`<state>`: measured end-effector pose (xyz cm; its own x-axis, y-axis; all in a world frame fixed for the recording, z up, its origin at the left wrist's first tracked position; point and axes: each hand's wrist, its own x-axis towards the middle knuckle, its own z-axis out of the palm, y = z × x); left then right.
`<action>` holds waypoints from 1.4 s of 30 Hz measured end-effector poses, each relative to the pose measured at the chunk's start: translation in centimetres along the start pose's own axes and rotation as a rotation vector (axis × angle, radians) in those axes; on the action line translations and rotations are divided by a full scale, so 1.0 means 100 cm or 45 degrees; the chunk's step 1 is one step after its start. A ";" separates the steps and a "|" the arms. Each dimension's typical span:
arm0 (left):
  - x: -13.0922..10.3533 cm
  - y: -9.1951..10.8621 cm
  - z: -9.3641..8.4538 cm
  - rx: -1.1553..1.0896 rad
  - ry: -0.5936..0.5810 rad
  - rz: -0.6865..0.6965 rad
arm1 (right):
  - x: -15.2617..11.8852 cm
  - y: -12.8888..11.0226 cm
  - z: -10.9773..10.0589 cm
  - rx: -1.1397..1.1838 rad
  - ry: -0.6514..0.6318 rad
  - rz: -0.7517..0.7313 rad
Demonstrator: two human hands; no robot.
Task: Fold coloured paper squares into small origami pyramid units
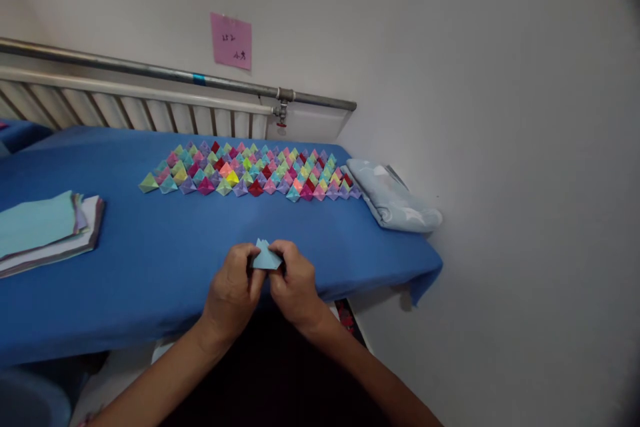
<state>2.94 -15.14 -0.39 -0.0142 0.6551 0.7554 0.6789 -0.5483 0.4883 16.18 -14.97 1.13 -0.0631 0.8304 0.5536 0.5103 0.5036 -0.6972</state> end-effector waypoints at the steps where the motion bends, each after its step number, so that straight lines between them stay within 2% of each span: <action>1: 0.000 0.000 -0.001 -0.002 -0.004 -0.010 | -0.001 -0.001 -0.001 -0.042 0.007 -0.062; 6: 0.005 0.004 -0.007 -0.012 0.022 0.040 | -0.002 -0.004 -0.006 -0.078 0.070 -0.241; 11: 0.005 0.008 -0.010 -0.019 0.039 0.045 | -0.002 -0.007 -0.007 0.066 0.112 -0.202; 16: 0.003 0.009 -0.015 -0.144 -0.038 0.155 | -0.003 -0.003 -0.006 0.155 0.131 -0.166; 18: 0.004 0.009 -0.019 -0.213 -0.086 0.076 | -0.003 -0.002 -0.006 0.194 0.126 -0.127; 24: 0.007 0.013 -0.029 -0.487 -0.180 -0.318 | -0.003 -0.008 -0.012 0.341 0.071 -0.143; 30: 0.013 0.012 -0.039 -0.950 -0.362 -0.899 | -0.007 -0.010 -0.021 0.347 -0.024 -0.120; 32: 0.017 0.011 -0.040 -1.056 -0.357 -1.043 | -0.008 -0.009 -0.024 0.352 -0.068 -0.143; 35: 0.022 0.013 -0.040 -1.077 -0.317 -1.123 | -0.010 -0.010 -0.027 0.361 -0.172 -0.167; 37: 0.025 0.014 -0.040 -1.072 -0.305 -1.129 | -0.010 -0.010 -0.028 0.404 -0.265 -0.098; 39: 0.026 0.014 -0.042 -1.042 -0.292 -1.119 | -0.008 -0.011 -0.028 0.516 -0.276 0.080; 42: 0.023 0.013 -0.045 -0.930 -0.335 -1.033 | -0.002 -0.015 -0.024 0.616 -0.169 0.391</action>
<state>0.55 -16.68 3.94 -0.0424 0.9988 0.0236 -0.0557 -0.0260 0.9981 17.49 -16.45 3.13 -0.0971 0.9626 0.2531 0.0748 0.2606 -0.9625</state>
